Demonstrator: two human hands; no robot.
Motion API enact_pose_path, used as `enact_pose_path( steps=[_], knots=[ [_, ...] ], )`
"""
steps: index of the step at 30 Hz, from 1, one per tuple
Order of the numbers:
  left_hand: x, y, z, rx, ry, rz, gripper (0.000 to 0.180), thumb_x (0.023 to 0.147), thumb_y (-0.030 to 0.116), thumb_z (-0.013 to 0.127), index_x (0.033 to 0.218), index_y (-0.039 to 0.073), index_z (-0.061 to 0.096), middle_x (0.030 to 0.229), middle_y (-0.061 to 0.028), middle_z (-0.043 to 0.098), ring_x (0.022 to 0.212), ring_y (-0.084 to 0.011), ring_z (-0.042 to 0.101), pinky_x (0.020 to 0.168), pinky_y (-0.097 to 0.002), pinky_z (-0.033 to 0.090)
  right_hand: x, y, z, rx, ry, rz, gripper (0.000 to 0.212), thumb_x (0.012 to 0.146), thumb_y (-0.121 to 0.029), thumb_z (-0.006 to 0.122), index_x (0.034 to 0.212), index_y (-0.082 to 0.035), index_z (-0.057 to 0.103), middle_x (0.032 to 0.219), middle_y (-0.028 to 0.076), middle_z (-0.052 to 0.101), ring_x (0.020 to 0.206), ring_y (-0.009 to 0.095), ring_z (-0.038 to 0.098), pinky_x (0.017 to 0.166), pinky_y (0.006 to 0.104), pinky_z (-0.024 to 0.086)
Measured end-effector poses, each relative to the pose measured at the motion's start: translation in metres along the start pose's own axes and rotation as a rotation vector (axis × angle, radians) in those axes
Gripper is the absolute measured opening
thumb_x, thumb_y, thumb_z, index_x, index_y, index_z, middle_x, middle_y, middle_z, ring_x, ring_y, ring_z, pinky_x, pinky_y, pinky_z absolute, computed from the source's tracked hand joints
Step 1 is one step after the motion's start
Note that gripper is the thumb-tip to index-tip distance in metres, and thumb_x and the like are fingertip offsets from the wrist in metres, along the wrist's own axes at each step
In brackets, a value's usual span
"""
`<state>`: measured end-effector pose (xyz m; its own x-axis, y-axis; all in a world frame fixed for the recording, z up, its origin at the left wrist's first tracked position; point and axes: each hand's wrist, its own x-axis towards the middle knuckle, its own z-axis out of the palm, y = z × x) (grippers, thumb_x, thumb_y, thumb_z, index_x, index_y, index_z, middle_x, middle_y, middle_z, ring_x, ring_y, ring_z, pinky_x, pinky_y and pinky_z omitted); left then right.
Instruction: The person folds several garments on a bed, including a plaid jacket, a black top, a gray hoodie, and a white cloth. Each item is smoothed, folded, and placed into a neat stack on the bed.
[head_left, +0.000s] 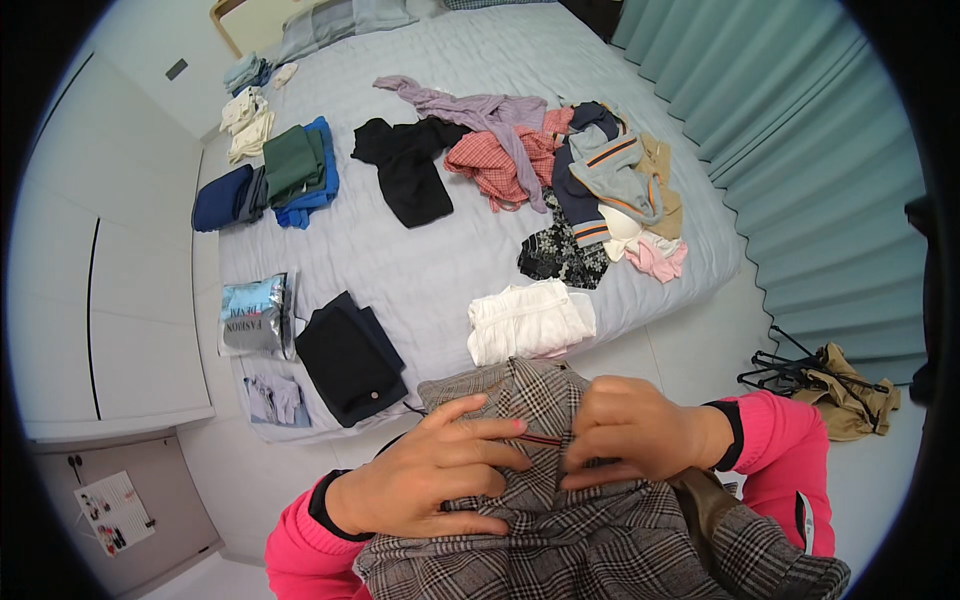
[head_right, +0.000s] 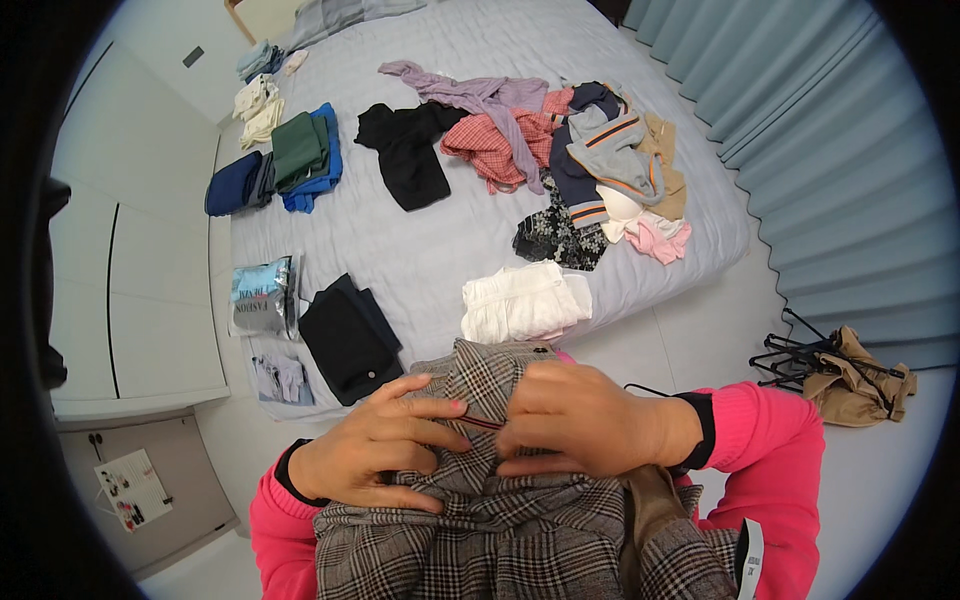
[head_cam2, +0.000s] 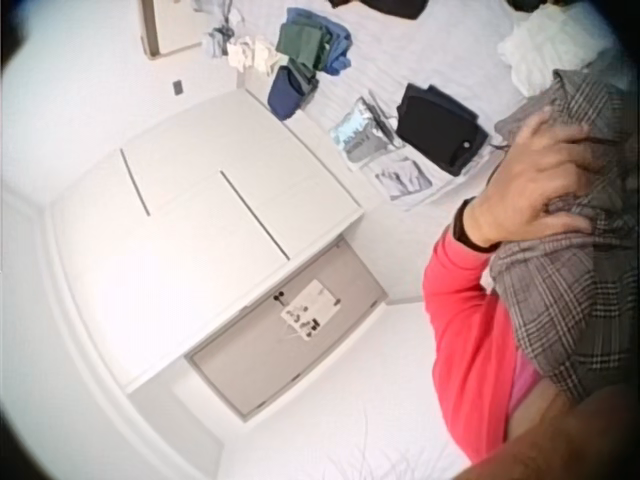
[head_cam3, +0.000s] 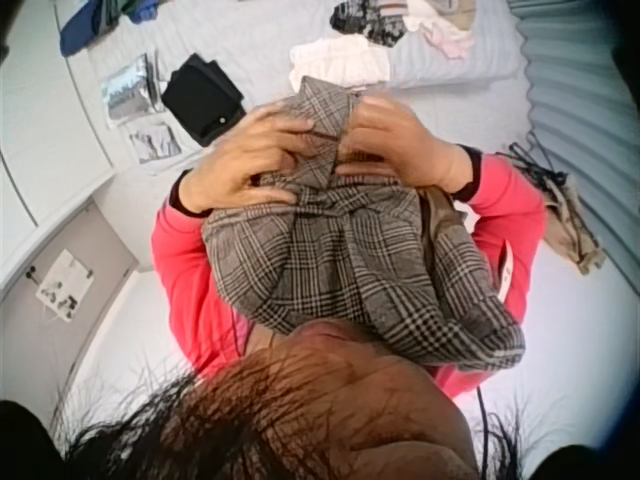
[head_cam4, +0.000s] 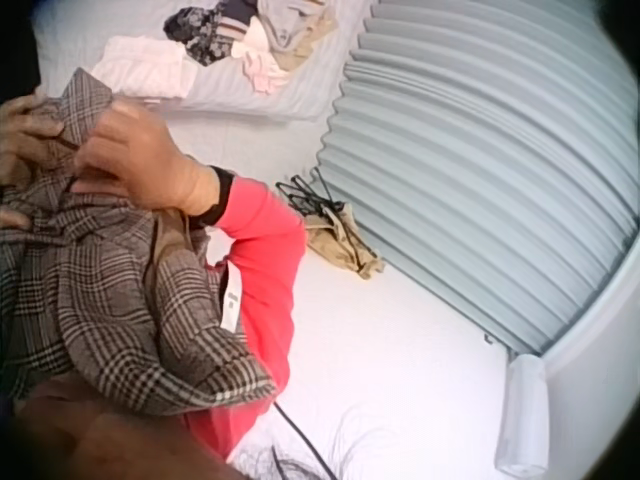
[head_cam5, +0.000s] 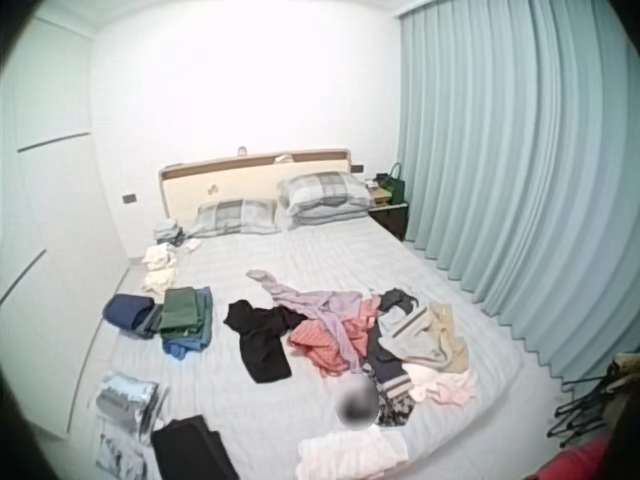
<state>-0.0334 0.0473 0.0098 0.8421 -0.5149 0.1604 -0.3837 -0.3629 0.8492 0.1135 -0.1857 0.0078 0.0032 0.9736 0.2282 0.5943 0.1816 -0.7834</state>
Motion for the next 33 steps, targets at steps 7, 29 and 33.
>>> enact_pose_path(
  steps=[7, 29, 33],
  knots=[
    [0.017, -0.025, -0.003, -0.219, 0.063, -0.003, 0.075, 0.079, 0.051, 0.067, 0.132, 0.002, 0.045, 0.136, -0.0187, 0.045, 0.135, -0.0342, 0.033, 0.11, -0.0469, 0.023, 0.01, 0.018, 0.009, 0.451, -0.317, -0.031, 0.044, 0.089, -0.007, 0.057, 0.131, -0.003, 0.048, 0.134, 0.015, 0.048, 0.128, 0.032, 0.042, 0.105, 0.0387, 0.034],
    [-0.023, -0.134, 0.126, -1.458, 0.615, -0.791, 0.088, 0.086, 0.069, 0.04, 0.141, 0.002, 0.032, 0.145, -0.0123, 0.036, 0.133, -0.0276, 0.035, 0.11, -0.0428, 0.028, -0.104, 0.106, 0.05, 1.745, 0.255, 0.988, 0.063, 0.098, -0.05, 0.033, 0.144, -0.007, 0.031, 0.149, 0.01, 0.03, 0.134, 0.024, 0.032, 0.11, 0.0386, 0.029],
    [-0.03, -0.129, 0.135, -1.436, 0.88, -0.762, 0.087, 0.085, 0.07, 0.041, 0.141, 0.003, 0.034, 0.144, -0.0108, 0.037, 0.133, -0.0274, 0.034, 0.109, -0.0434, 0.029, -0.112, 0.109, 0.063, 2.066, 0.378, 0.64, 0.081, 0.09, -0.066, 0.031, 0.145, -0.007, 0.025, 0.146, 0.012, 0.035, 0.13, 0.029, 0.039, 0.109, 0.0432, 0.031]
  ],
)
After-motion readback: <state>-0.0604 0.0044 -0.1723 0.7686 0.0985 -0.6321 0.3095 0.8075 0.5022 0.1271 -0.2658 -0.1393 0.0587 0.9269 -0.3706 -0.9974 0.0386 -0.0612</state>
